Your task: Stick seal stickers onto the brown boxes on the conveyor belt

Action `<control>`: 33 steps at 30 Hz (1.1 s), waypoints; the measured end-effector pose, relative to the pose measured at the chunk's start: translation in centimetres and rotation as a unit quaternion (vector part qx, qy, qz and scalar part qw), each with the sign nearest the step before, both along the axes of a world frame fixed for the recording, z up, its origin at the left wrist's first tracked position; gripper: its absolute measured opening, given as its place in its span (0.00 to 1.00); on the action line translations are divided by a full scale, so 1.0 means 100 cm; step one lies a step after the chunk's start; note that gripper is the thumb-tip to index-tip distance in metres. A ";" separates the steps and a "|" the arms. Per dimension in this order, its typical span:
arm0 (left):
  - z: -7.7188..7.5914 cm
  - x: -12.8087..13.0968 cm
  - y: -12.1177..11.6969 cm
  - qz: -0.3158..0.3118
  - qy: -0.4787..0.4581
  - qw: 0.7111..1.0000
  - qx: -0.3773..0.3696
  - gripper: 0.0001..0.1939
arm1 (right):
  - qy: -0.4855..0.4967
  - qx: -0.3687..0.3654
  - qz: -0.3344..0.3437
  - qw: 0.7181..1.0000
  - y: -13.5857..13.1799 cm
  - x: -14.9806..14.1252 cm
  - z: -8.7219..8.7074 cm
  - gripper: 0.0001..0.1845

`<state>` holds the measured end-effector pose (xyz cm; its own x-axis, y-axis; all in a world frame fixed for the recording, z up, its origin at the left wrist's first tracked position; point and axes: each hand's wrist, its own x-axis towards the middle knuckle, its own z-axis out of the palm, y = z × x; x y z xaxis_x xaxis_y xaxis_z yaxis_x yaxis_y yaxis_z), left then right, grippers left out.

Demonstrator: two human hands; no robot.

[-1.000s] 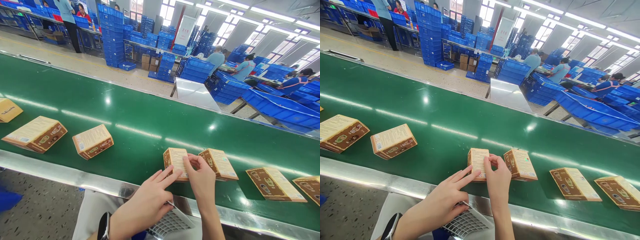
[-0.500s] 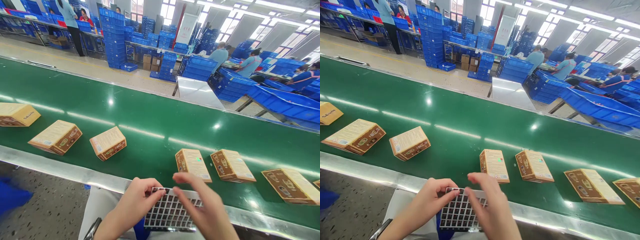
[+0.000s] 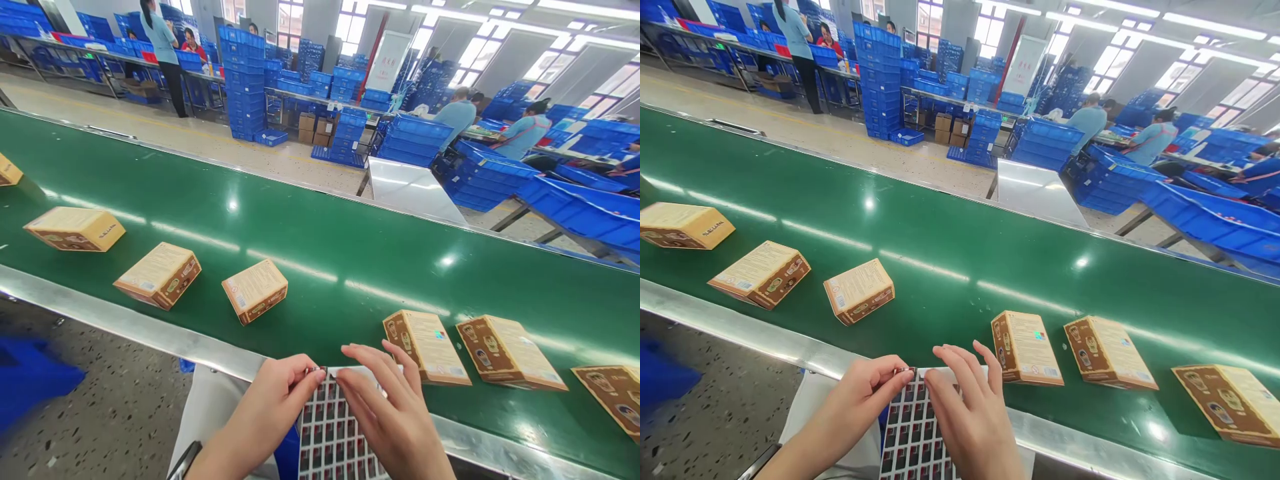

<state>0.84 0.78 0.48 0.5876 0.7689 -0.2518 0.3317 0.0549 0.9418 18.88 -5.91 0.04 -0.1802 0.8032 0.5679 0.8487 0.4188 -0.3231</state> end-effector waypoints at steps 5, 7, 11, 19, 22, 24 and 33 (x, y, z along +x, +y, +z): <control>0.004 -0.012 0.004 -0.009 0.013 1.000 0.024 0.17 | 0.167 -0.080 0.009 0.983 0.012 0.013 0.004 0.05; 0.003 -0.026 0.009 -0.016 0.019 0.995 0.092 0.15 | 0.287 -0.156 -0.034 0.944 0.028 0.015 0.002 0.07; -0.004 -0.059 0.025 0.057 0.022 0.960 0.273 0.14 | 0.458 -0.281 -0.004 0.843 0.072 0.001 -0.008 0.26; -0.011 -0.078 0.038 0.000 0.064 0.981 0.181 0.16 | 0.566 -0.313 0.018 0.762 0.128 -0.019 -0.010 0.38; -0.012 -0.068 0.032 -0.034 0.045 0.987 0.151 0.14 | 0.587 -0.280 -0.016 0.759 0.134 -0.017 -0.009 0.32; -0.014 -0.061 0.027 -0.045 0.033 0.988 0.142 0.13 | 0.597 -0.255 -0.043 0.760 0.135 -0.018 -0.011 0.29; -0.019 -0.048 0.024 -0.118 0.011 0.982 0.149 0.09 | 0.631 -0.210 -0.146 0.733 0.119 -0.031 -0.022 0.25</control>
<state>-3.95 3.22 -1.37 0.7555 0.6532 -0.0504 0.3215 -0.3028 0.8972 15.77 6.01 -2.15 0.4895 0.8543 -0.1746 -0.2024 -0.0835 -0.9757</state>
